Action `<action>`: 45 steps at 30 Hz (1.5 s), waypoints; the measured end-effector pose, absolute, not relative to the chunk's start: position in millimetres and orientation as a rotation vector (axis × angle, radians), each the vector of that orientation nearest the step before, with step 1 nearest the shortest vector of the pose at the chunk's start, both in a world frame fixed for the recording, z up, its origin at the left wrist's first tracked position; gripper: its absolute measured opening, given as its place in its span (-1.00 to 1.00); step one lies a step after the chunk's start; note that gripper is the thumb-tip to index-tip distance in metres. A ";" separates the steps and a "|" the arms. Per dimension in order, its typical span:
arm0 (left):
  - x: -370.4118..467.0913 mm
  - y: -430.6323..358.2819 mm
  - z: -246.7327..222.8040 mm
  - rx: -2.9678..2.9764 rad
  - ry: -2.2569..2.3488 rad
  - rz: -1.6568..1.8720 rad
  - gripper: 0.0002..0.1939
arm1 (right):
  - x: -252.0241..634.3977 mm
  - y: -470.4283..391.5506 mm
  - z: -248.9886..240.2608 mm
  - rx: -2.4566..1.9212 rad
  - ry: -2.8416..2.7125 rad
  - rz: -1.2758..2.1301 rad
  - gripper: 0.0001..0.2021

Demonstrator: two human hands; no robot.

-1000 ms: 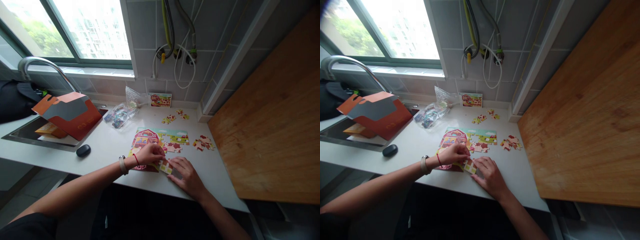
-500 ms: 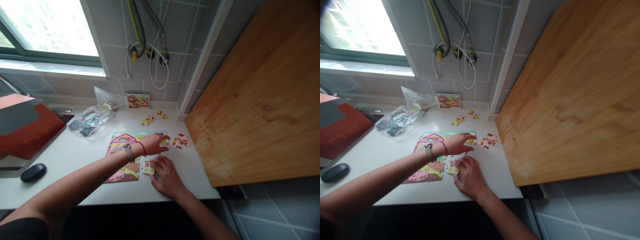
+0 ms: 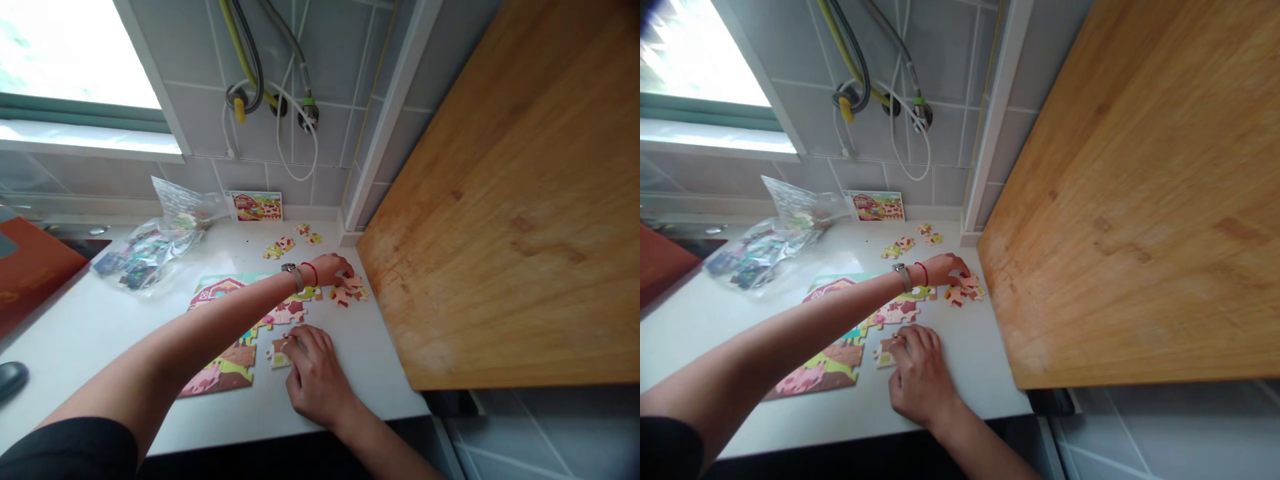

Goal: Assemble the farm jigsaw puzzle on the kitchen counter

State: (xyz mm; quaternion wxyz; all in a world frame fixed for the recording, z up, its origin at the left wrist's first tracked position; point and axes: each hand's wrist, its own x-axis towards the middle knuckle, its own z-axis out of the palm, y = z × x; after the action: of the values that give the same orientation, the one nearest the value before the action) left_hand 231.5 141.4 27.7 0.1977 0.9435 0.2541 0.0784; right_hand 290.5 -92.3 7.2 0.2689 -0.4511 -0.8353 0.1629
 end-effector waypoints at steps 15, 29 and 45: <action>204.5 134.9 32.0 2.723 0.724 0.238 -0.53 | 291.9 -92.1 3.7 -1.116 -2.387 0.453 -0.64; 158.5 151.4 35.0 2.612 0.971 0.216 -0.54 | 288.8 -90.5 4.5 -1.074 -2.222 0.395 -0.73; 91.1 219.3 40.1 2.553 1.346 0.066 -0.55 | 288.1 -90.8 5.0 -1.122 -2.267 0.422 -0.82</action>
State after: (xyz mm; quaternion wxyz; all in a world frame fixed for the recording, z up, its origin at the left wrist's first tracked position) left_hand 91.1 219.3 40.1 0.1269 0.8773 0.4624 0.0228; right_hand 288.1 -90.8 5.0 0.2844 -0.4195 -0.8475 0.1578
